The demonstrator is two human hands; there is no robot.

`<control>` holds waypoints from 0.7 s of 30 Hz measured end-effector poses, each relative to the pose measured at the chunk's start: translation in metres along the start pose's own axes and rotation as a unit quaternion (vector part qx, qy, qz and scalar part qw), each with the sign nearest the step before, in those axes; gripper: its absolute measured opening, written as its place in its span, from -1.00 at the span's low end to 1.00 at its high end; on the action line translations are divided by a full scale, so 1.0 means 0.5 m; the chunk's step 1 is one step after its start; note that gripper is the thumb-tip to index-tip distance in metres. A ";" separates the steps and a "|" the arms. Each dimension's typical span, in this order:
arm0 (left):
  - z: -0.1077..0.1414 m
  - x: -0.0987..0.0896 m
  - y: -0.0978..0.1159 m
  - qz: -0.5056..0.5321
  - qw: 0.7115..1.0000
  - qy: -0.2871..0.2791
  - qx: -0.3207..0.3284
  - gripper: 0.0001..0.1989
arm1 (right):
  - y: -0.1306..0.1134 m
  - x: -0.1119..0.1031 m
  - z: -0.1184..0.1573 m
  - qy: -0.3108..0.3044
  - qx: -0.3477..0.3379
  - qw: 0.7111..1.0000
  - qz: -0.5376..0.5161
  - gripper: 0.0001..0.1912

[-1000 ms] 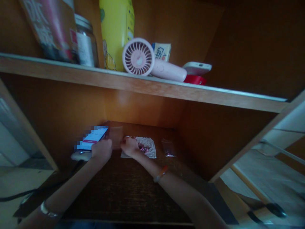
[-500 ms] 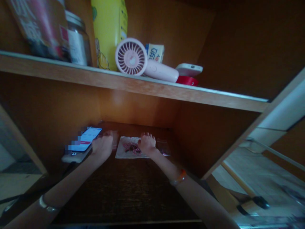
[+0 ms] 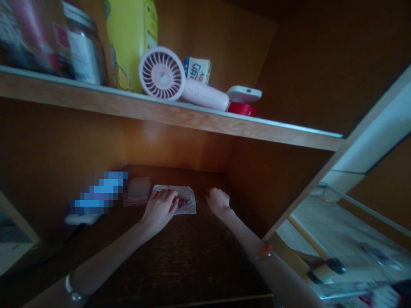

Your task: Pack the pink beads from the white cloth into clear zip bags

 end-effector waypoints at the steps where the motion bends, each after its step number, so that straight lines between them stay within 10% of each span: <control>1: 0.002 0.002 -0.003 0.025 1.000 0.014 0.011 -0.84 | 0.000 -0.009 0.002 0.017 0.002 1.000 -0.006 -0.81; 6: 0.002 0.004 -0.010 0.255 0.964 0.062 0.040 -0.77 | -0.017 -0.044 0.020 0.098 -0.080 0.968 -0.214 -0.73; 12: -0.002 0.003 0.001 0.541 0.840 -0.008 -0.042 -0.77 | -0.078 -0.003 0.035 -0.042 -0.265 0.831 -0.488 -0.80; 21: -0.005 0.012 -0.016 0.740 0.650 -0.150 -0.088 -0.78 | -0.096 0.057 0.040 -0.110 -0.264 0.811 -0.511 -0.83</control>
Point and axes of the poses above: each hand's wrist, its own z-axis away from the middle knuckle, its own x-axis out of the palm, y = z × x, the point moved 1 cm from there along -z, towards the middle knuckle, and after that the axes turned 13 degrees about -y, right-handed, at the moved point
